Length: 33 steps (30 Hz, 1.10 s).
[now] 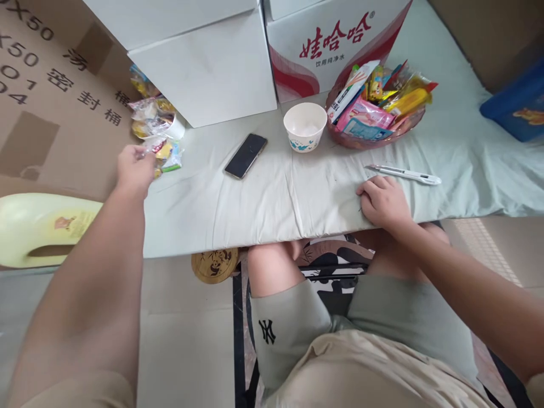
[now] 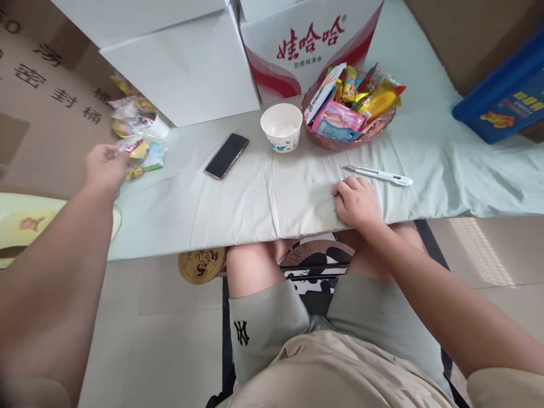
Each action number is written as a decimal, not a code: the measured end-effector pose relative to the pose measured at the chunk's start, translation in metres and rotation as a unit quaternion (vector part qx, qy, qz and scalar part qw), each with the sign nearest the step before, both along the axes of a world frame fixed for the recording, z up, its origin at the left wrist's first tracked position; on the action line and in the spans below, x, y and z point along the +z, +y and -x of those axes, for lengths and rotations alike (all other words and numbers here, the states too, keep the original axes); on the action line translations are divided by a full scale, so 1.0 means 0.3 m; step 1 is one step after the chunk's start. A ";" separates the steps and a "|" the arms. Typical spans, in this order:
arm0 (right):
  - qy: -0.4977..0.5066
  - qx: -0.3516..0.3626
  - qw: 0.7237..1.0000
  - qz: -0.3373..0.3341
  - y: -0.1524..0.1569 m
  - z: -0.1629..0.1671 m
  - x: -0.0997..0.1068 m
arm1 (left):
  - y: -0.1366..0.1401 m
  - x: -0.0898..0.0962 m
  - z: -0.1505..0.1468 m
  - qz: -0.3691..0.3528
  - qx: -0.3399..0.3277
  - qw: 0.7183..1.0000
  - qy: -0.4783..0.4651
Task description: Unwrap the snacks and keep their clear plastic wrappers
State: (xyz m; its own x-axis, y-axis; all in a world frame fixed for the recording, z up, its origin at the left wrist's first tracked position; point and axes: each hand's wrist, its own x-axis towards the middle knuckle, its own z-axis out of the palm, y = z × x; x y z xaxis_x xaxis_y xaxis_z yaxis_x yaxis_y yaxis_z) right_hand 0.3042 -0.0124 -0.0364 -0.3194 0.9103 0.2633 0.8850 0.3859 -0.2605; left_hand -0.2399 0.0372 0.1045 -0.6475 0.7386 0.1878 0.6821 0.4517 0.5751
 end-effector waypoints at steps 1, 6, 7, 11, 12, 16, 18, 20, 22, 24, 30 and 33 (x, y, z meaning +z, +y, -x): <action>-0.001 -0.001 1.000 0.000 0.000 0.001 0.001 | -0.013 0.034 -0.035 -0.008 0.026 0.997 -0.069; 0.006 -0.004 1.000 0.005 -0.002 0.014 0.010 | -0.072 0.072 -0.290 -0.037 -0.108 0.952 -0.285; 0.010 -0.005 1.000 0.009 -0.002 0.017 0.013 | -0.081 0.043 -0.354 -0.041 -0.138 0.944 -0.298; 0.015 -0.010 1.000 0.018 0.000 0.027 0.026 | -0.131 -0.136 -0.626 -0.039 -0.309 0.938 -0.151; 0.013 -0.011 1.000 0.020 0.001 0.028 0.031 | -0.147 -0.180 -0.686 -0.022 -0.363 0.927 -0.095; 0.003 -0.013 0.999 0.037 0.000 0.035 0.053 | -0.195 -0.284 -0.839 -0.022 -0.362 0.931 -0.039; -0.004 -0.014 0.999 0.044 -0.002 0.038 0.063 | -0.201 -0.292 -0.870 -0.033 -0.303 0.950 -0.067; -0.008 -0.014 0.999 0.048 -0.003 0.040 0.068 | -0.197 -0.287 -0.897 -0.005 -0.304 0.947 -0.107; -0.010 -0.015 0.998 0.052 -0.002 0.042 0.070 | -0.187 -0.285 -0.934 0.042 -0.346 0.926 -0.143; -0.010 -0.017 0.998 0.055 -0.001 0.043 0.068 | -0.170 -0.296 -0.980 0.063 -0.372 0.912 -0.159; -0.013 -0.010 0.998 0.053 0.004 0.040 0.065 | -0.092 -0.380 -1.074 -0.030 -0.315 0.916 -0.245; -0.013 -0.009 0.999 0.049 0.005 0.039 0.066 | -0.068 -0.386 -1.066 -0.058 -0.320 0.900 -0.291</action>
State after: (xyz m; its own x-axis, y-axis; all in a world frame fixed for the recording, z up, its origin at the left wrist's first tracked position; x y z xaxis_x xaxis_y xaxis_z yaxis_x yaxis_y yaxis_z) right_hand 0.2924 -0.0110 -0.0166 -0.3085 0.9370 0.1640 0.8982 0.3437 -0.2742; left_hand 0.0800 0.0167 -0.0113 -0.1101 0.9925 0.0539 0.3500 -0.0121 0.9367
